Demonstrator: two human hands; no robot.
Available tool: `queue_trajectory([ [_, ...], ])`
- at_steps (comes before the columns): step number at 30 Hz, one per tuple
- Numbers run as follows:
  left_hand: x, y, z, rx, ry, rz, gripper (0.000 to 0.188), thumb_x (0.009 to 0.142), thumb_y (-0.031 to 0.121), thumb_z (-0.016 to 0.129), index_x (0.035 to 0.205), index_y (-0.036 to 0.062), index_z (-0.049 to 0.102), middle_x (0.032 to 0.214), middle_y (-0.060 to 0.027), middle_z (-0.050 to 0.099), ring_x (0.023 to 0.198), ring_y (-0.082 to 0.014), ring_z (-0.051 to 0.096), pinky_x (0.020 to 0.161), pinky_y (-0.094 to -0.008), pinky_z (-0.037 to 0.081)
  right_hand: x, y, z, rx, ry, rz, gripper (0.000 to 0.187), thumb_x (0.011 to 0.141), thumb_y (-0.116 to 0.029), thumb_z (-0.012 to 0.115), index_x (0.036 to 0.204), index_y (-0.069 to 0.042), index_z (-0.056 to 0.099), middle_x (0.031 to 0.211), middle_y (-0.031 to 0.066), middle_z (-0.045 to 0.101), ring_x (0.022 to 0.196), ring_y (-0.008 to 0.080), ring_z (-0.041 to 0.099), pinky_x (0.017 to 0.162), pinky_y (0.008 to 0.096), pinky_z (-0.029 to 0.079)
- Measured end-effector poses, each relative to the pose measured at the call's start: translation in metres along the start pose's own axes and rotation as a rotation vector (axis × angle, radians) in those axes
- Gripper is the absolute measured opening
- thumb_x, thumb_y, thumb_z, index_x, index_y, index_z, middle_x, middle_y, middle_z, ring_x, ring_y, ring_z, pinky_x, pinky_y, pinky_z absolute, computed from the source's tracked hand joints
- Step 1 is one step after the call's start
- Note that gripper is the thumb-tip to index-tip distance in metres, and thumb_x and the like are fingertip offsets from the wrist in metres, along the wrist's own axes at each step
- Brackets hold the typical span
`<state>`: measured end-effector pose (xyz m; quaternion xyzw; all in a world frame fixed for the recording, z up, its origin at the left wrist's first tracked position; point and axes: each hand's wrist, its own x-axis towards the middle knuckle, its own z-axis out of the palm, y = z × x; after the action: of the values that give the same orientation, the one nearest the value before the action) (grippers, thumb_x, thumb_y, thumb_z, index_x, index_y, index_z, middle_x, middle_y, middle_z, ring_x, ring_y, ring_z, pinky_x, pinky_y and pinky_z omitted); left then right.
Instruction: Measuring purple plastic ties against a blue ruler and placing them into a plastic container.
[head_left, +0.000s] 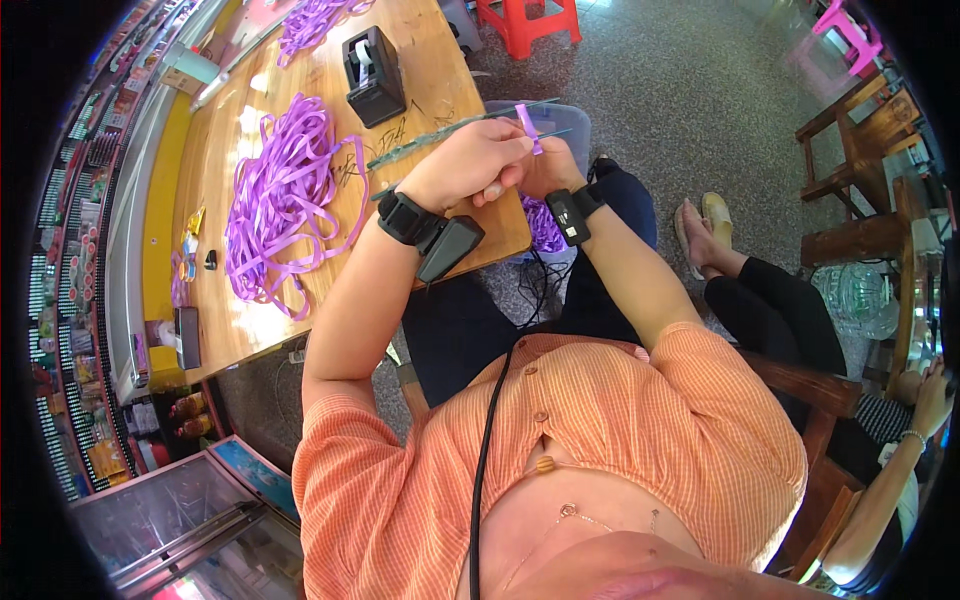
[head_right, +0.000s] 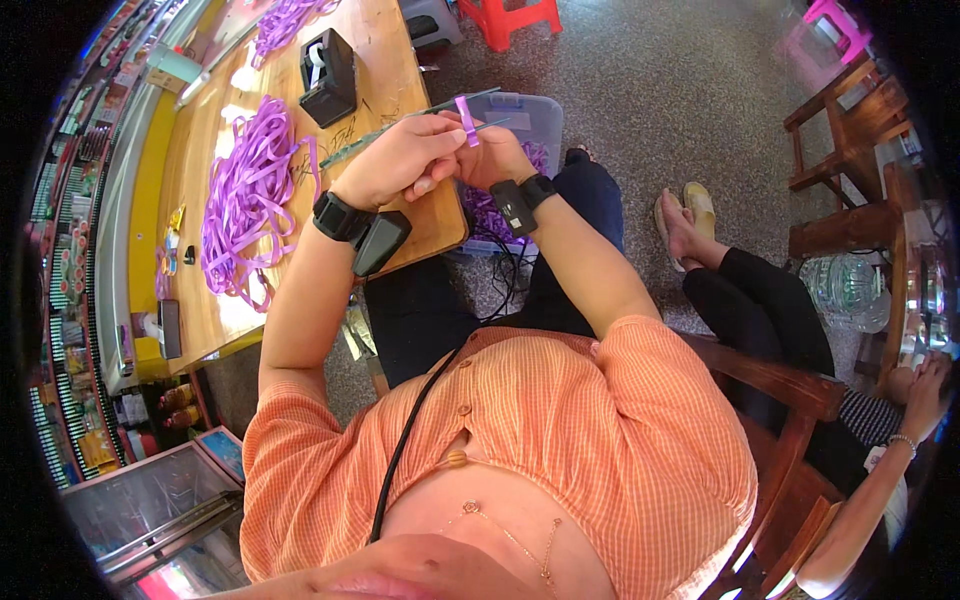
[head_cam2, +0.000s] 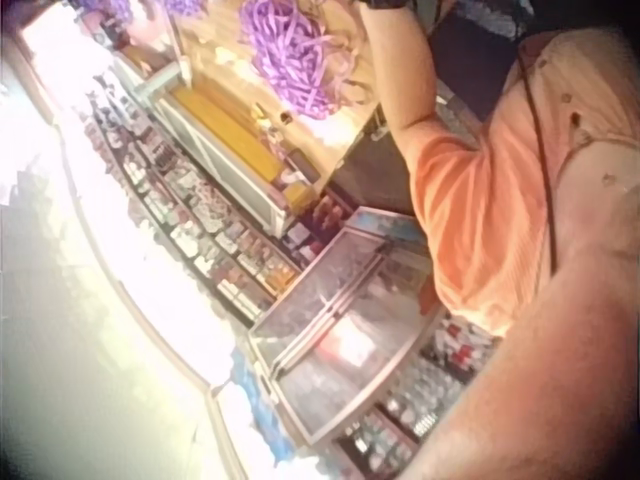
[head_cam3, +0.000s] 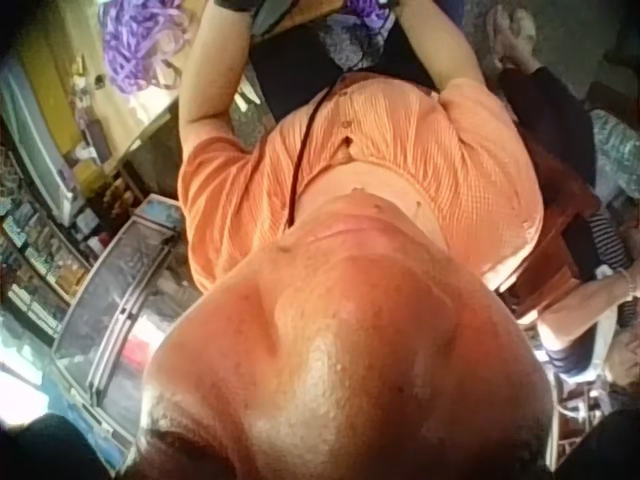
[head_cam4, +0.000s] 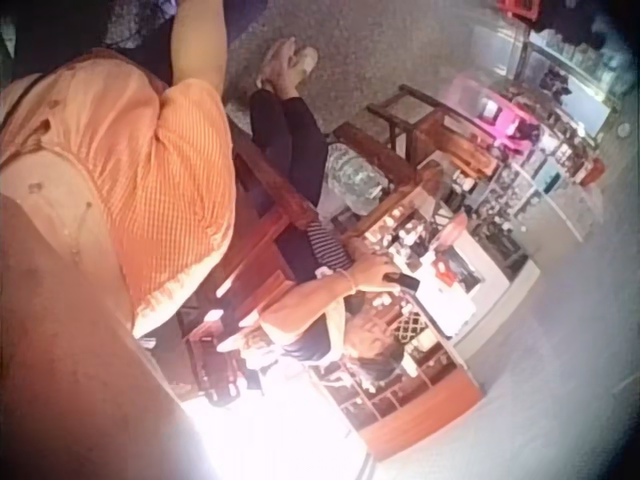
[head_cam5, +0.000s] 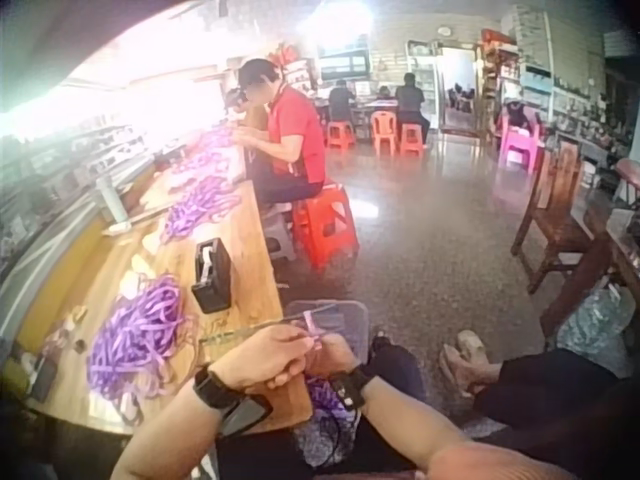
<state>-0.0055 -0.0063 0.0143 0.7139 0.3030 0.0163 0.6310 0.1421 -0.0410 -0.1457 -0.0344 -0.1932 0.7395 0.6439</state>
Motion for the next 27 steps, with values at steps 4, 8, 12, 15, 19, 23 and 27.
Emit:
queue_trajectory([
  [4,-0.006,-0.001,-0.001,-0.001,0.027,0.028,0.024,0.102,0.023,0.049,0.092,0.0033,0.059,0.060,0.0018,0.050,0.042,-0.0055,0.044,0.037,-0.0222,0.031,0.000,-0.011,0.016,-0.073,0.098,0.061,0.048,0.103,-0.042,0.042,0.127,-0.002,0.056,0.118,0.0137,0.066,0.109,0.0273,0.064,0.093,0.0398,0.050],
  [8,-0.001,0.001,0.005,0.033,0.034,0.045,0.024,0.101,0.024,0.051,0.092,0.0028,0.059,0.063,-0.0006,0.054,0.044,-0.0068,0.047,0.039,-0.0240,0.035,-0.004,-0.041,0.010,-0.375,0.044,0.017,0.044,0.102,-0.037,0.046,0.127,-0.003,0.056,0.117,0.0118,0.066,0.106,0.0248,0.062,0.089,0.0387,0.049],
  [12,-0.023,0.007,0.000,0.025,0.146,0.132,0.027,0.101,0.026,0.052,0.104,0.0021,0.064,0.068,-0.0021,0.059,0.046,-0.0089,0.051,0.043,-0.0254,0.043,-0.026,-0.066,-0.018,-0.184,0.125,-0.063,0.048,0.102,-0.041,0.046,0.127,-0.003,0.057,0.111,0.0096,0.067,0.093,0.0205,0.061,0.080,0.0346,0.048],
  [15,-0.042,0.008,-0.016,0.064,0.154,0.101,0.032,0.101,0.026,0.051,0.118,0.0033,0.064,0.071,-0.0018,0.061,0.050,-0.0091,0.054,0.045,-0.0247,0.045,-0.029,-0.054,0.037,-0.349,0.332,0.079,0.057,0.101,-0.050,0.041,0.134,-0.005,0.053,0.116,0.0078,0.066,0.092,0.0200,0.059,0.078,0.0322,0.045],
  [19,-0.054,-0.008,-0.026,0.112,0.152,0.078,0.032,0.097,0.031,0.055,0.112,0.0041,0.067,0.073,-0.0052,0.066,0.052,-0.0118,0.060,0.048,-0.0273,0.051,-0.020,-0.046,0.053,-0.349,0.306,0.227,0.061,0.098,-0.054,0.047,0.132,-0.004,0.055,0.107,0.0061,0.067,0.085,0.0165,0.058,0.074,0.0307,0.044],
  [23,-0.087,-0.020,-0.059,0.191,0.325,0.107,0.031,0.099,0.029,0.057,0.116,0.0052,0.067,0.074,-0.0021,0.064,0.056,-0.0069,0.055,0.048,-0.0229,0.046,-0.022,-0.063,0.051,-0.461,0.443,0.201,0.054,0.095,-0.051,0.057,0.120,-0.003,0.064,0.095,0.0033,0.069,0.077,0.0140,0.058,0.070,0.0316,0.045],
  [27,-0.118,-0.025,-0.149,0.358,0.695,0.107,0.030,0.097,0.029,0.060,0.115,0.0064,0.069,0.079,-0.0013,0.067,0.061,-0.0069,0.055,0.054,-0.0231,0.048,-0.018,-0.066,0.080,-0.527,0.479,0.263,0.037,0.093,-0.035,0.063,0.114,-0.005,0.065,0.096,0.0050,0.070,0.075,0.0137,0.058,0.074,0.0313,0.046],
])
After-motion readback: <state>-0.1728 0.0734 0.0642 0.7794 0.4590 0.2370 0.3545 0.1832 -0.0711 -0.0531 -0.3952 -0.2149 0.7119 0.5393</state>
